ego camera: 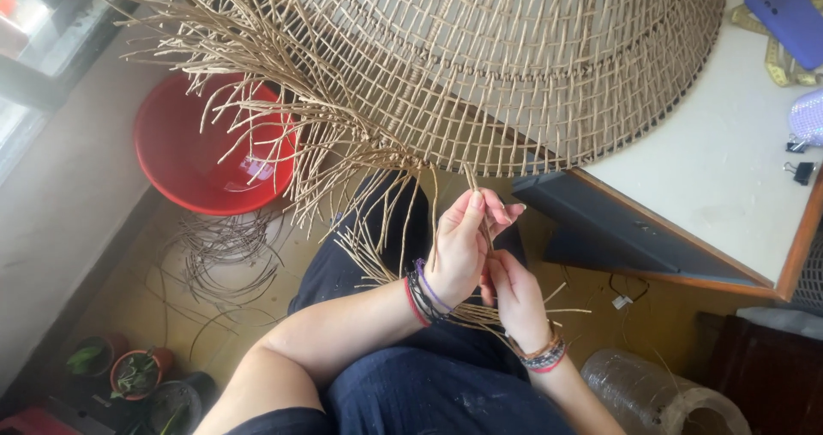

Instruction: Weaving thin wicker strands into a large conical structure, likely a lampshade or basket.

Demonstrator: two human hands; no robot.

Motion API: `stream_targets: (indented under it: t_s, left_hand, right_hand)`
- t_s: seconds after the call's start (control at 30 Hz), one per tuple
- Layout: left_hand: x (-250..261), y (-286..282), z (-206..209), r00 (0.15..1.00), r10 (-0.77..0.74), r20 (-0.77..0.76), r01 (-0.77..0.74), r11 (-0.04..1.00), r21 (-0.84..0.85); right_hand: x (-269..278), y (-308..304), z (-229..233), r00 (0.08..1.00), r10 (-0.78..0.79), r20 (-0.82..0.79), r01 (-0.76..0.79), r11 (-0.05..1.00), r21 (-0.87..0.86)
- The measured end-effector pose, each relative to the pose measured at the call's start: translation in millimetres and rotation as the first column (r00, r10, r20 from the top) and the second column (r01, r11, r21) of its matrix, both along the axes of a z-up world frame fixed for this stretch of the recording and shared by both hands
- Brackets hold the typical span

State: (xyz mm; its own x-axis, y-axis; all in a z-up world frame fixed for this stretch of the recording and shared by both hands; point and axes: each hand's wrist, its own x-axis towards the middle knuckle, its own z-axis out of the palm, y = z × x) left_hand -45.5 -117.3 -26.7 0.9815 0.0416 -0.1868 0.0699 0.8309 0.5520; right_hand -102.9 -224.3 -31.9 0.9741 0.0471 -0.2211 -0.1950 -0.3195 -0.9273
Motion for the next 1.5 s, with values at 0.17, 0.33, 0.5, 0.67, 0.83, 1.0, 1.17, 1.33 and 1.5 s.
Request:
stream_targets:
  t_s: [0.17,0.33,0.5,0.67,0.83,1.0,1.17,1.33,1.5]
  left_hand:
    - [5,10,0,1.0,-0.015,-0.014,0.016,0.996,0.087]
    - [18,44,-21,0.988,-0.121,-0.096,0.144,0.948,0.285]
    - [30,70,-52,0.975,-0.058,-0.214,0.126,0.939,0.32]
    - [27,75,-55,0.99,-0.039,-0.139,0.089,0.923,0.374]
    - [31,70,-56,0.985,0.036,-0.169,0.004,0.973,0.229]
    - [34,67,-82,0.982,0.039,-0.182,-0.007,0.985,0.171]
    - [31,71,-89,0.974,-0.02,-0.227,0.116,0.899,0.421]
    - [39,71,-106,0.956,-0.049,-0.288,0.234,0.718,0.656]
    - [50,54,-177,0.989,-0.111,0.095,-0.048,0.366,0.929]
  right_hand:
    - [-3,-4,-3,0.986,0.037,0.162,-0.008,0.984,-0.175]
    - [16,-23,20,0.923,0.179,0.341,-0.029,0.915,-0.401]
    - [27,-32,65,0.782,0.263,0.565,0.175,0.778,-0.604]
    - [47,-9,94,0.654,0.417,0.631,0.205,0.705,-0.679]
    - [67,-1,88,0.577,0.421,0.7,0.21,0.751,-0.626]
    - [82,19,97,0.491,0.569,0.66,0.253,0.632,-0.733]
    - [95,28,90,0.497,0.649,0.576,0.286,0.505,-0.815]
    - [109,49,74,0.458,0.719,0.524,0.362,0.388,-0.848]
    - [144,67,-3,0.57,0.709,0.415,0.172,0.392,-0.904]
